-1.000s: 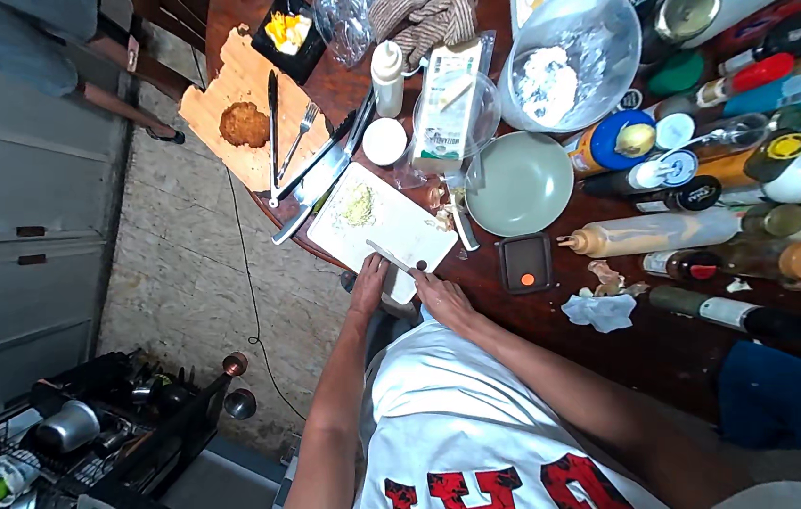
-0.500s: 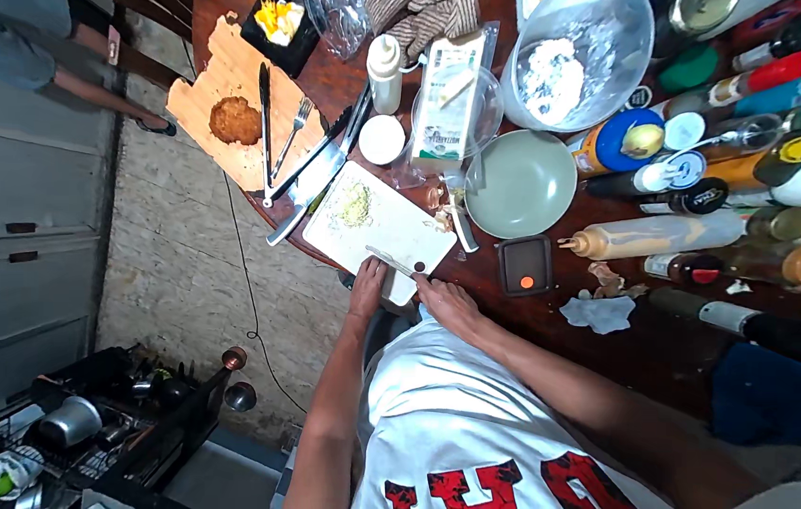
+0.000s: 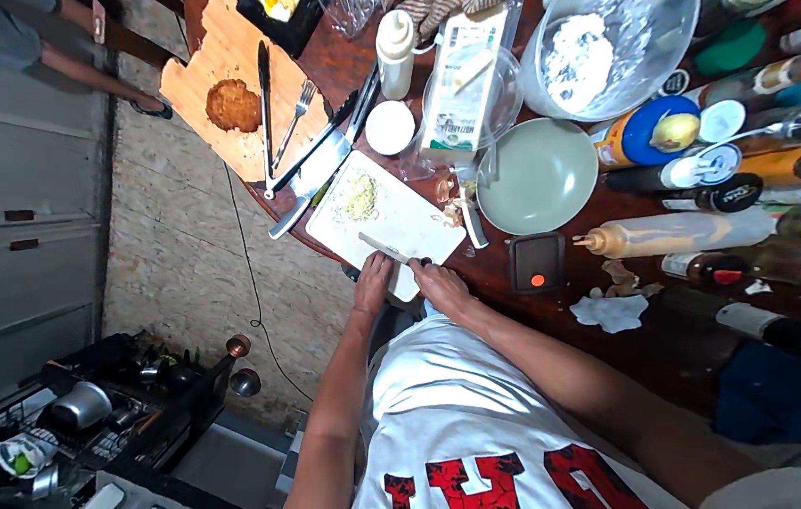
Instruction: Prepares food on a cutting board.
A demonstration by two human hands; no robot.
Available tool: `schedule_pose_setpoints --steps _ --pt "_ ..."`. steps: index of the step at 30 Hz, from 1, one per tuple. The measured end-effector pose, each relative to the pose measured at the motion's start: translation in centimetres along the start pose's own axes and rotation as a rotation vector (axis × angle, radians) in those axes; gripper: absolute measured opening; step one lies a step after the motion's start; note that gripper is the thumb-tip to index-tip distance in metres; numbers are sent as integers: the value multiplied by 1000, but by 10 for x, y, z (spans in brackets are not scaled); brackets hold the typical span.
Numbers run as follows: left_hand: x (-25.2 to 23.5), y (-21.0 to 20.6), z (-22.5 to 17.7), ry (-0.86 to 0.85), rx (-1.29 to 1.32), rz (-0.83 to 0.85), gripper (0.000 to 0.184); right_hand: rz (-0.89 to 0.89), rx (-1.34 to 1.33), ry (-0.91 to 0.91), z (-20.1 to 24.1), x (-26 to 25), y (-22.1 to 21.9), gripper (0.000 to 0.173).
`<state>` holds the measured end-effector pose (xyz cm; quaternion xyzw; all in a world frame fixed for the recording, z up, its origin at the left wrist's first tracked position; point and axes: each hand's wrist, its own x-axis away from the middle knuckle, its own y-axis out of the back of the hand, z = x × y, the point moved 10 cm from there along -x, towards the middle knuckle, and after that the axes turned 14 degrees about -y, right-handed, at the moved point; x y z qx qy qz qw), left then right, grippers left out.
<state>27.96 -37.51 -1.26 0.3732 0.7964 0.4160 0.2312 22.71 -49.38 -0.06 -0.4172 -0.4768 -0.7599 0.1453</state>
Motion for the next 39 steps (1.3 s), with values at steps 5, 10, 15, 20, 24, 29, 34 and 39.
schedule_pose_setpoints --steps 5,10,15,20,24,29,34,39 --pt "-1 -1 -1 -9 5 -4 19 -66 -99 57 8 -12 8 35" --pt "0 -1 -1 -8 -6 12 17 -52 -87 59 7 7 13 33" --pt "1 -1 -1 2 -1 -6 18 4 -31 22 0 15 11 34" --pt "2 -1 1 1 5 -28 18 -30 -53 20 5 1 4 32" --pt "2 1 1 11 1 -35 19 -88 -50 48 17 -13 5 29" --pt "4 1 0 -3 9 -1 23 -96 -124 73 20 -7 14 31" --pt "5 0 -2 -33 -33 46 21 -55 -92 48 14 15 17 33" --pt "4 3 -2 -34 -5 37 18 -36 -61 22 10 15 13 32"
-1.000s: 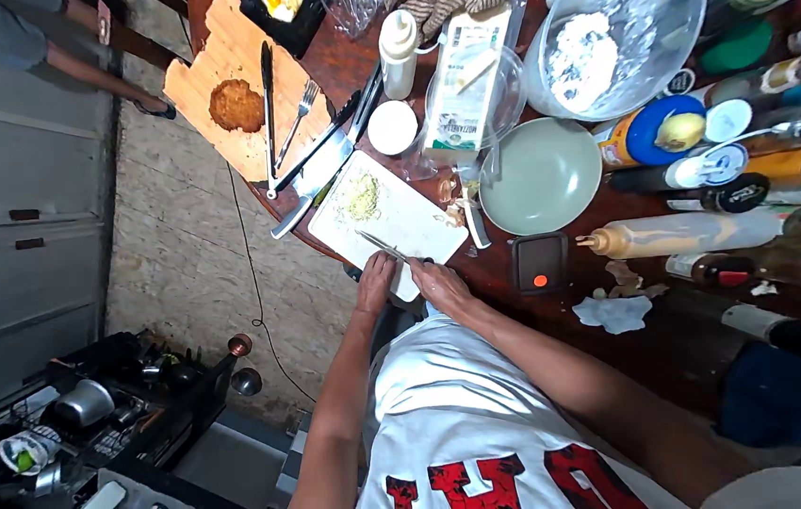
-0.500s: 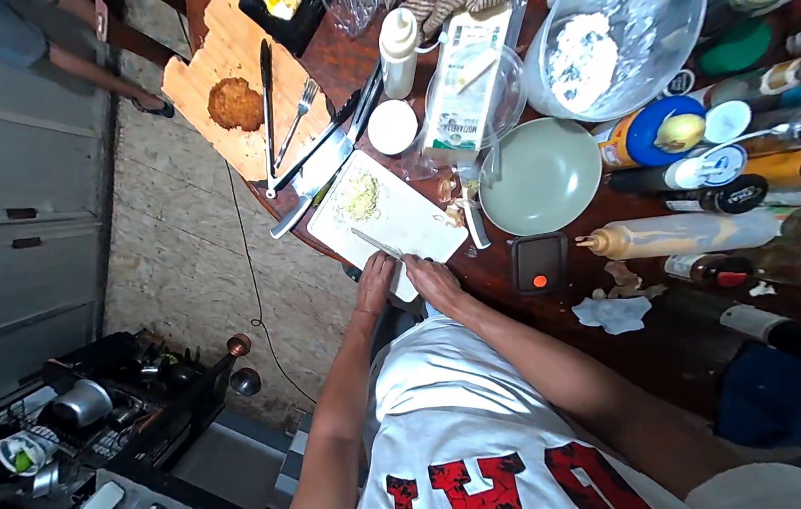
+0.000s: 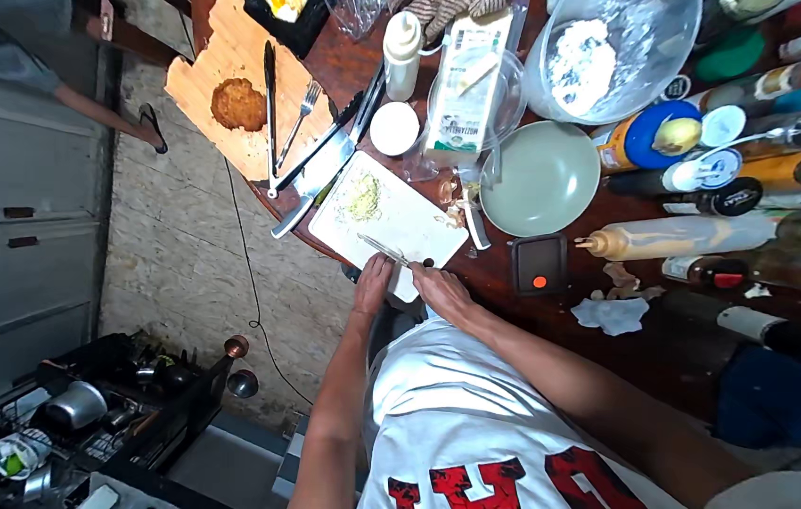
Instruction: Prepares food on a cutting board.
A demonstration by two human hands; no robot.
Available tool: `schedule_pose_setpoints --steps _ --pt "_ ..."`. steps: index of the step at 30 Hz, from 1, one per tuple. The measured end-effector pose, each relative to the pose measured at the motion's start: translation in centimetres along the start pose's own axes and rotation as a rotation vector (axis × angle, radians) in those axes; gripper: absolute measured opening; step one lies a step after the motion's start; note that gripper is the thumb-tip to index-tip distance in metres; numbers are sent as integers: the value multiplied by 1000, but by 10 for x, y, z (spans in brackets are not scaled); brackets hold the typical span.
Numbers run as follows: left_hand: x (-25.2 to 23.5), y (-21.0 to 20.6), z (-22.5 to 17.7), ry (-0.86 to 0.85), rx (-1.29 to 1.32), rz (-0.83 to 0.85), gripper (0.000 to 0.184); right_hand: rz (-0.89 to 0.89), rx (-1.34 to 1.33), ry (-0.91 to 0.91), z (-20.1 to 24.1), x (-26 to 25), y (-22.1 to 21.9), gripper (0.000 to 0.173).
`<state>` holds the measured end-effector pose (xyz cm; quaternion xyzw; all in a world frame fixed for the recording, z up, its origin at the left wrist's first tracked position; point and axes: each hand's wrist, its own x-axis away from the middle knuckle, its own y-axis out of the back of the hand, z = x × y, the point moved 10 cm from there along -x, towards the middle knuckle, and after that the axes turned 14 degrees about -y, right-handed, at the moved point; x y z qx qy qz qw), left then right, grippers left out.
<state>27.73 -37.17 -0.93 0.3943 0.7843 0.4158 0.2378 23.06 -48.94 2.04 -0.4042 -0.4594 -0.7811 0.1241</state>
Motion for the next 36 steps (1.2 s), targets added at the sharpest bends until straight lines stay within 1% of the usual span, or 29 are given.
schedule_pose_setpoints --steps 3,6,10,16,21,24,29,32,36 --pt "1 0 1 2 2 -26 18 -10 3 3 4 -9 -6 31" --pt "1 -1 1 6 -3 -30 18 -61 -8 30 11 -22 -9 29" --pt "2 -1 1 23 -13 -23 22 -56 -66 55 19 -35 -5 29" --pt "5 -5 2 22 -12 18 27 -87 -68 79 14 -16 5 29" --pt "8 -4 1 -7 -17 -24 24 -19 -5 27 7 -3 0 32" --pt "7 -3 2 -2 0 -45 21 -24 6 21 7 -5 -4 31" --pt "5 1 2 9 24 -78 20 -73 -16 56 16 -29 -15 27" --pt "7 -1 2 11 16 -71 22 -97 -73 66 23 -35 -9 28" --pt "9 -4 3 18 -17 -27 26 -133 -113 80 21 -27 4 26"
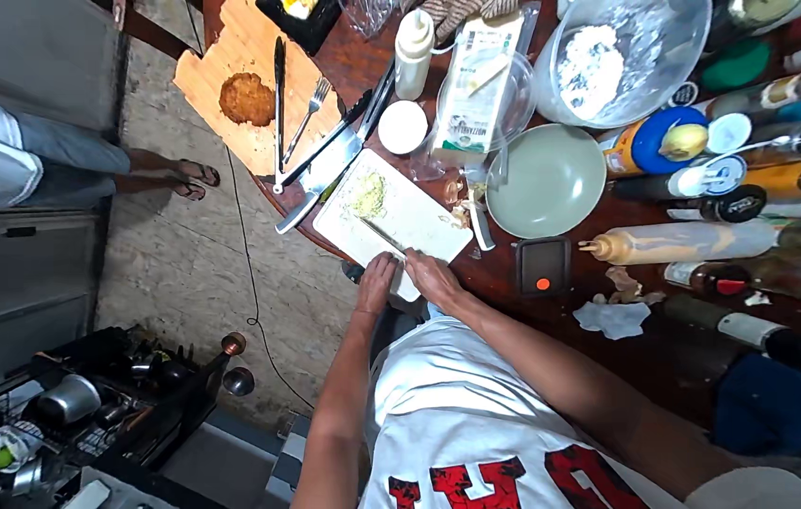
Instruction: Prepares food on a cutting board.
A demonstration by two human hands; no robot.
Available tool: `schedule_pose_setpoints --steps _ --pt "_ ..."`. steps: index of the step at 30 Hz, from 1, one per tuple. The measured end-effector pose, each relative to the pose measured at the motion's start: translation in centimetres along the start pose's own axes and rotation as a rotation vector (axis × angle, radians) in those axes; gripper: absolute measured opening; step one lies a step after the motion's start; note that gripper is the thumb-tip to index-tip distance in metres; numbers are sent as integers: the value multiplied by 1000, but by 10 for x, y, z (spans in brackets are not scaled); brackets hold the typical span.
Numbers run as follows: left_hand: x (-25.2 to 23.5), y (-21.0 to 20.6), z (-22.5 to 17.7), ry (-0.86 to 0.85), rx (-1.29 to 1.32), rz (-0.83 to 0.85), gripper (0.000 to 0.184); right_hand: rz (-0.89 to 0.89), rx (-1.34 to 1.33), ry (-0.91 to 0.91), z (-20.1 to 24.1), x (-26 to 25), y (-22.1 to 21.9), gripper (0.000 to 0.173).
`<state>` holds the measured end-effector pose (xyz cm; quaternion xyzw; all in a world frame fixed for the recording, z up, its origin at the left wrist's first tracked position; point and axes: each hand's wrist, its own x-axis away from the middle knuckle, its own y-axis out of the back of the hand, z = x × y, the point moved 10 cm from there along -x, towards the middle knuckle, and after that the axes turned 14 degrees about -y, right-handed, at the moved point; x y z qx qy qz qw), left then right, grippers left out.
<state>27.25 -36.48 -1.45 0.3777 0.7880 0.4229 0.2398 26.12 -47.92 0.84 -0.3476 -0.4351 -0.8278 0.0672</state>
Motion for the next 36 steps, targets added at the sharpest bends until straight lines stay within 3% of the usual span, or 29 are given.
schedule_pose_setpoints --steps 7,18,29,36 --pt "2 -2 0 -11 -9 -32 27 97 80 -27 -9 24 -2 30" --pt "5 -3 1 17 10 -60 24 46 55 -23 6 -8 -15 25" --pt "7 -5 1 13 -9 -32 28 82 87 -37 -5 23 -3 30" --pt "8 -5 2 21 10 -57 27 56 90 -37 -2 0 -21 27"
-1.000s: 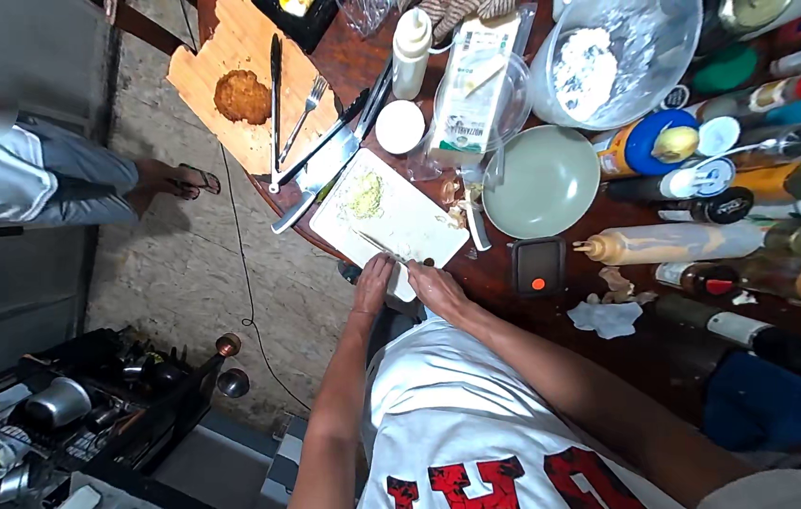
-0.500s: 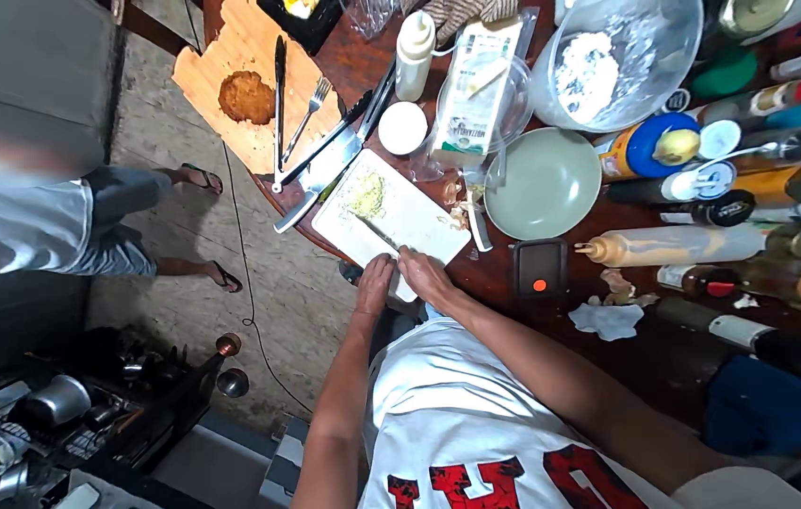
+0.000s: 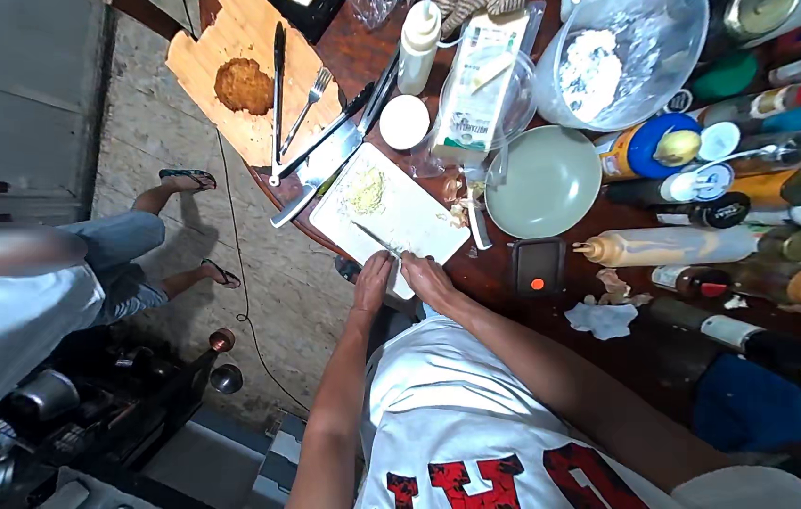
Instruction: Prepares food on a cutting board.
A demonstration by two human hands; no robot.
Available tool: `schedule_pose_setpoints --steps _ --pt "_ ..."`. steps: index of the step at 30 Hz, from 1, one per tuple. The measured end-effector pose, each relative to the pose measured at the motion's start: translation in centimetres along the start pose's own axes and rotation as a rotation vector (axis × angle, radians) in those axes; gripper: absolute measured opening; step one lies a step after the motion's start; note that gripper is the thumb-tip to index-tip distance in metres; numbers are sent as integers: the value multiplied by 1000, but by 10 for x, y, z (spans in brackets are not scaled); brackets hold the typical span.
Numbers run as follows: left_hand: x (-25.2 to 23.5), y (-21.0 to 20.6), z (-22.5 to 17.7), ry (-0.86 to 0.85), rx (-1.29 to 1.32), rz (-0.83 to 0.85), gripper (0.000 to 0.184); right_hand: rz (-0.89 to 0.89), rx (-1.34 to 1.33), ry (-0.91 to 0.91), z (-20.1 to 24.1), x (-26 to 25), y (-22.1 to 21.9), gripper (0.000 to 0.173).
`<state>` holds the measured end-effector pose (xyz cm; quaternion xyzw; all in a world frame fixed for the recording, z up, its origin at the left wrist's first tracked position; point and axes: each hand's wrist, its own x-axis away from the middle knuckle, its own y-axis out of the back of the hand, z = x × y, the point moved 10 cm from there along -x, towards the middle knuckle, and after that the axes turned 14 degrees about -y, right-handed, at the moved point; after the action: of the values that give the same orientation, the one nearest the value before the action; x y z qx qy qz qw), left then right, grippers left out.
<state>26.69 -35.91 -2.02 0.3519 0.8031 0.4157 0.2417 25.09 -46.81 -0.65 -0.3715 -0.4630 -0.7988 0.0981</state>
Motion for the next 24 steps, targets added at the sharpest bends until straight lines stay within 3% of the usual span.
schedule_pose_setpoints --steps 8,14,24 --pt "-1 0 -1 -12 -6 6 28 -29 -50 21 7 3 21 26" --pt "1 3 -2 -19 -24 -18 26 46 20 -5 -1 22 13 29" --pt "5 4 2 11 0 -30 26 -1 -2 3 8 -3 -5 27"
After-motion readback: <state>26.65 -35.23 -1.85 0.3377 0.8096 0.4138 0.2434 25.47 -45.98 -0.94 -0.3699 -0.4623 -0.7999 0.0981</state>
